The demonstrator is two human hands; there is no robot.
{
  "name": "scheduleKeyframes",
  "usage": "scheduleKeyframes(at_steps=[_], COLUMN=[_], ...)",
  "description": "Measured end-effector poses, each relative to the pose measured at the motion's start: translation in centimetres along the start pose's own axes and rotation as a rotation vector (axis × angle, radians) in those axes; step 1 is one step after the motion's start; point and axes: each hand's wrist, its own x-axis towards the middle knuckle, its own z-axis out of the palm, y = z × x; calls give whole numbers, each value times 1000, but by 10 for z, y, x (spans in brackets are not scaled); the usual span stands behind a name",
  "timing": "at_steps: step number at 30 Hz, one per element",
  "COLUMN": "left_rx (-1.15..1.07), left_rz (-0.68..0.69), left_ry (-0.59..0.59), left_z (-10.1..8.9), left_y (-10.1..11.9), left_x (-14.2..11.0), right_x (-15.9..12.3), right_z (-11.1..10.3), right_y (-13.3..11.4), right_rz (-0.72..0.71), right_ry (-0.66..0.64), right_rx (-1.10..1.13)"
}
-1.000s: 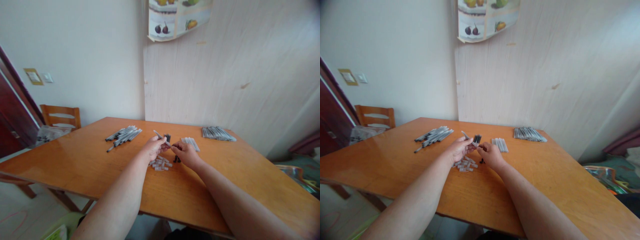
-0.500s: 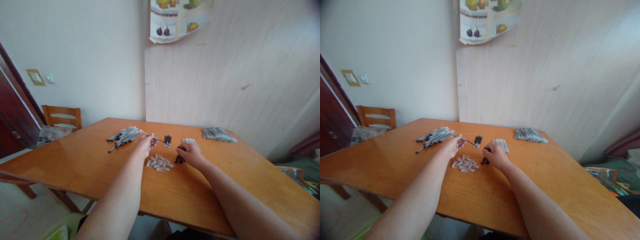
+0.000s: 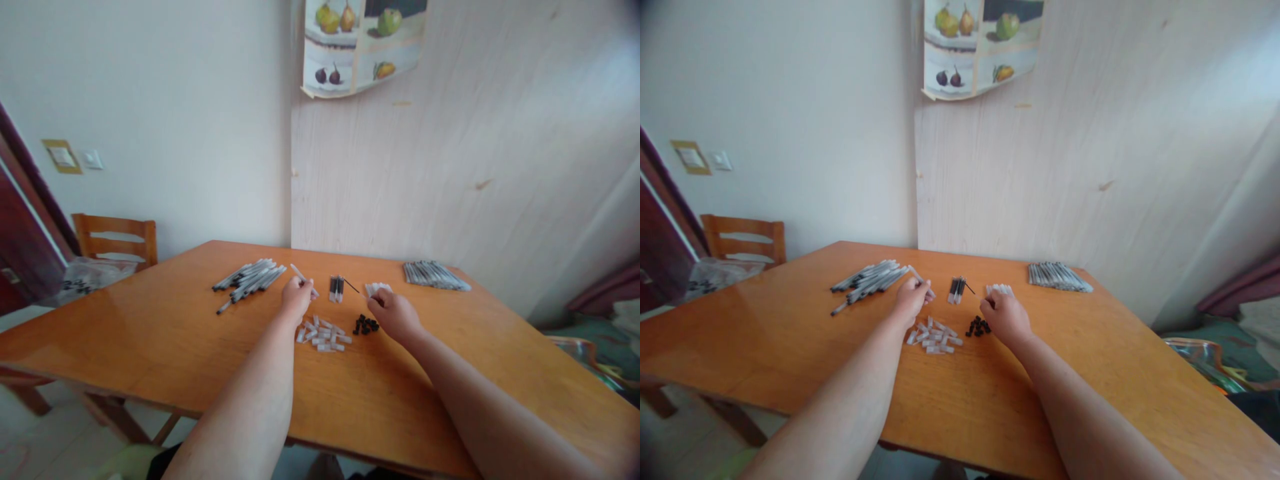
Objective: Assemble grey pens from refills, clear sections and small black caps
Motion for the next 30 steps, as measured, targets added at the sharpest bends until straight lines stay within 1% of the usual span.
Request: scheduleKeyframes(at_steps=[2, 4, 9, 13, 18, 24, 30], left_rx=[81, 144, 265, 334, 362, 419, 494], left_rz=[67, 105, 140, 160, 172, 176, 186], left_ry=[-18, -29, -38, -12, 14, 14, 24], left_z=[1, 1, 1, 2, 4, 4, 6], left_y=[-5, -10, -18, -21, -24, -24, -21], left_x=[3, 6, 14, 18, 20, 22, 20], right_x=[-2, -3, -2, 5, 18, 27, 32], right_z=[0, 0, -2, 0, 9, 19, 27], right_y=[-6, -14, -35, -45, -52, -60, -64], right_rz=[20, 23, -9, -17, -13, 0, 45], right_ry=[-5, -17, -42, -75, -132, -120, -159], right_rx=[-74, -148, -311, -397, -460, -476, -477])
